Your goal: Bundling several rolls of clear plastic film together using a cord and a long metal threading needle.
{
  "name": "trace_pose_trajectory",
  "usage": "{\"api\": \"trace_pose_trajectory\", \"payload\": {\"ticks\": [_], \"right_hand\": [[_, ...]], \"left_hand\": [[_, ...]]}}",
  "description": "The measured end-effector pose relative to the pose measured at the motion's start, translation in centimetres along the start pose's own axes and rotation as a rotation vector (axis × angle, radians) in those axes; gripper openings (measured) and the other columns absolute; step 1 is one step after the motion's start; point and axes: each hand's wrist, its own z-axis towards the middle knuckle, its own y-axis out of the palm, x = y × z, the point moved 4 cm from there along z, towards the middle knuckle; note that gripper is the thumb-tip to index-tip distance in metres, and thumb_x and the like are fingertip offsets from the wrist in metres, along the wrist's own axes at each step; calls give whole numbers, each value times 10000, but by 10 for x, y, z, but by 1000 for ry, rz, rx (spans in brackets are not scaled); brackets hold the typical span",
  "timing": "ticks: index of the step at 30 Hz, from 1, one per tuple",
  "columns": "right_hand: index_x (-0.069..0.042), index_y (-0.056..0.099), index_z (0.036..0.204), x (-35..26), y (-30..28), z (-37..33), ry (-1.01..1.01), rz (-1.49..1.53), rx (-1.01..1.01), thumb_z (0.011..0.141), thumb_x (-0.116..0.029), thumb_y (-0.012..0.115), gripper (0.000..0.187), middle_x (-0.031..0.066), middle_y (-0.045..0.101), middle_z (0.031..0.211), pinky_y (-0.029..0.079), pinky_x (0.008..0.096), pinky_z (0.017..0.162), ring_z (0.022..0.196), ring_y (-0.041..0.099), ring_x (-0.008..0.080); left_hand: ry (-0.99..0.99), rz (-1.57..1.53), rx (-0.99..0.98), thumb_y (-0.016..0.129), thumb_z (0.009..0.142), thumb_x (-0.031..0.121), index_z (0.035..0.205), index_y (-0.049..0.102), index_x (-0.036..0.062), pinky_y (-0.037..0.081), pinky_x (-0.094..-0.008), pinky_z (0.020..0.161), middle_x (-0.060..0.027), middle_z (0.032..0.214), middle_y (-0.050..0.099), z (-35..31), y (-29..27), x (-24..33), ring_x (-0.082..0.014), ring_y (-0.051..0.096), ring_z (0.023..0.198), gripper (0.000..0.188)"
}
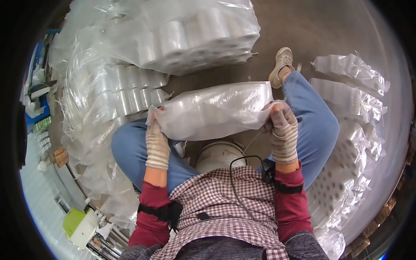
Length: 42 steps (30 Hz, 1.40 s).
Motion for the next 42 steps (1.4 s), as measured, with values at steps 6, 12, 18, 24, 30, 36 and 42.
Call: {"api": "trace_pose_trajectory", "payload": {"ticks": [6, 12, 18, 24, 30, 36, 42], "right_hand": [[-67, 563, 812, -5, 10, 10, 2, 54, -29, 892, -327, 565, 272, -23, 458, 588, 342, 220, 482, 496, 393, 72], [-72, 553, 776, 0, 3, 10, 62, -35, -47, 890, -335, 562, 287, -23, 445, 568, 332, 221, 473, 493, 391, 78], [-70, 556, 791, -3, 2, 14, 33, 125, -4, 888, -325, 562, 273, -22, 448, 574, 345, 212, 484, 490, 384, 74], [-54, 565, 839, 0, -4, 15, 16, 131, -44, 885, -325, 564, 275, -26, 456, 594, 348, 211, 483, 497, 386, 65], [-68, 560, 818, -4, -3, 11, 84, 150, 24, 895, -309, 552, 253, -30, 444, 588, 323, 213, 468, 491, 371, 66], [-64, 562, 758, -20, -15, 13, -66, 144, 57, 899, -321, 546, 294, -36, 400, 556, 293, 215, 464, 480, 329, 61], [-51, 572, 791, -34, -14, 2, -77, -47, 113, 908, -278, 549, 257, -12, 499, 636, 334, 212, 471, 511, 398, 55]], "left_hand": [[508, 589, -294, 393, 954, 233, 1116, 559, 6, 431, -271, 873, -92, 1040, 603, -16, 48, 25, -158, 553, 966, 325], [418, 458, -31, 389, 955, 334, 1081, 547, -10, 432, -287, 836, -95, 1018, 591, -14, 47, 13, -187, 546, 888, 399], [758, 1180, -205, 652, 742, 376, 1164, 492, -13, 419, -413, 898, -204, 1049, 567, -22, 83, -23, -341, 531, 988, 596], [479, 1248, -342, 754, 621, 375, 1265, 375, -22, 412, -432, 902, -238, 1096, 526, -14, 106, -17, -375, 529, 987, 846], [602, 703, -68, 742, 694, 182, 1275, 381, -12, 398, -371, 930, -185, 1147, 511, 11, 88, -12, -270, 511, 1034, 711], [133, 469, -337, 672, 734, 43, 1250, 462, 21, 443, -268, 870, -127, 1169, 505, 26, 50, -4, -165, 511, 977, 558], [417, 377, -38, 565, 822, 18, 1044, 612, -10, 437, -250, 855, -74, 1005, 611, -16, 6, 63, -144, 561, 934, 229]]}}
